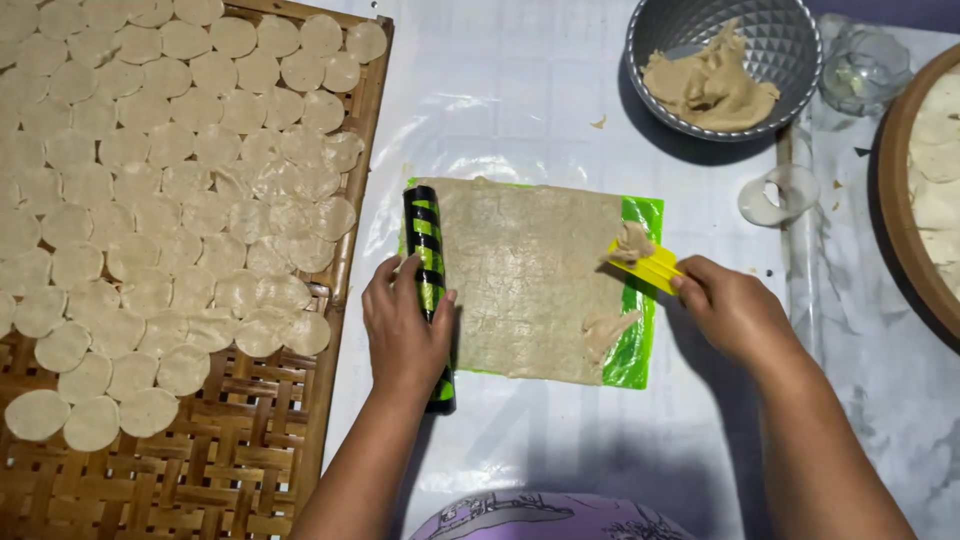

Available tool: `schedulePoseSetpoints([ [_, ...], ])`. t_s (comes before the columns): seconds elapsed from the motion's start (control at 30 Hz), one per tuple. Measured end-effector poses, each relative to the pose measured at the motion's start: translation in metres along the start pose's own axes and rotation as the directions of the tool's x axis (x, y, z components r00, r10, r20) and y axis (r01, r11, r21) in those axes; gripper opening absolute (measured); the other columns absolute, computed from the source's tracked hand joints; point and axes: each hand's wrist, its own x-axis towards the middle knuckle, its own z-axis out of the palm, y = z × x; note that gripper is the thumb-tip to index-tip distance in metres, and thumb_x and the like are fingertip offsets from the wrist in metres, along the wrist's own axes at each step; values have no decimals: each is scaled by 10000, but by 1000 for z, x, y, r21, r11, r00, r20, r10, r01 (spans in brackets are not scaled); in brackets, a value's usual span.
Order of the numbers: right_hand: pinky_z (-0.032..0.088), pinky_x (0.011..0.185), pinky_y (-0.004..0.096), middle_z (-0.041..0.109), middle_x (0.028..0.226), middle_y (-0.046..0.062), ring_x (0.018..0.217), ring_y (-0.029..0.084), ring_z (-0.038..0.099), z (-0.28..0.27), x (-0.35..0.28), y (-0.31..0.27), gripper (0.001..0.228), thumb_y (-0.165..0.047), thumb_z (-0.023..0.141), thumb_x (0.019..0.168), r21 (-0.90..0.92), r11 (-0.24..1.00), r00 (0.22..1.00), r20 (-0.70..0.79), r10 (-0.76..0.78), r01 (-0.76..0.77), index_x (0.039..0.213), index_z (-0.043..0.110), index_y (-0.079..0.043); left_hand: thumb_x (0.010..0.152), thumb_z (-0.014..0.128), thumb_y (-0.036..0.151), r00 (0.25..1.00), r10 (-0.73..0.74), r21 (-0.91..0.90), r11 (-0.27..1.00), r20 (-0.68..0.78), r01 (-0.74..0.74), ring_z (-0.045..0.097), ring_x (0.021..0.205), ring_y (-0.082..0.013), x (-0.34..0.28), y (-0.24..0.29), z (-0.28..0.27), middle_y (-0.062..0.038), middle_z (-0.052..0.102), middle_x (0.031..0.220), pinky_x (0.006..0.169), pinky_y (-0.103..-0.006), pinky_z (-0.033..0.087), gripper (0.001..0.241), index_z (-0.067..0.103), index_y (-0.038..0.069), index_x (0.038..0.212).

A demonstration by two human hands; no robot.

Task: Flatten dough using a rolling pin and scraper to create small cracker disks, then place them on a bamboo tray.

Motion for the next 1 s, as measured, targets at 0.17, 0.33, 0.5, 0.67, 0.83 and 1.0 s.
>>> schedulePoseSetpoints([
  [0.17,528,777,397,590,892,55,836,250,599,43,-59,-3,234,-401,501,1045,70,994,991,-103,88,-81,1074,603,-192,872,792,333,968,-216,-13,975,128,220,473,1256,-438,-31,-1,-2,-228,439,1358,1057,-573,408,831,361,45,1522],
  [0.33,574,644,373,544,1033,100,884,264,615,125,-71,25,598,-38,512,973,-327,934,964,-169,-205,142,1546,516,-211,858,799,284,937,-287,22,957,199,288,495,1248,-459,-38,0,11,-261,479,1326,1059,-574,416,913,278,31,1564],
  [0.5,613,777,452,555,1044,116,949,358,670,74,-96,31,594,-87,491,962,-187,979,991,-92,-97,79,1484,569,-360,869,717,246,928,-337,-33,938,162,346,527,1194,-472,-40,-16,20,-262,529,1253,1027,-568,443,758,367,1,1495],
  [0.67,579,874,523,521,1115,153,1080,421,651,101,-102,95,593,-62,521,984,-27,996,961,-264,78,-88,1521,578,-309,870,732,171,985,-142,-75,986,99,150,532,1198,-478,-47,6,-27,-277,547,1249,1014,-580,443,695,426,-17,1465],
  [0.83,405,1061,628,522,1382,183,1359,433,487,125,-104,130,531,-309,678,930,-252,961,924,-383,12,-117,1458,634,-332,757,810,103,930,356,-90,933,92,-349,588,1133,-427,-46,21,-20,-216,620,1180,1001,-525,479,682,556,28,1385],
  [1.0,158,1144,758,444,1535,280,1476,486,367,49,-114,27,797,-243,767,814,-243,876,730,-485,-482,417,1554,477,-188,862,735,224,696,636,-163,766,334,-622,575,1238,-330,-33,56,29,-130,641,1257,1082,-465,418,593,544,102,1409],
])
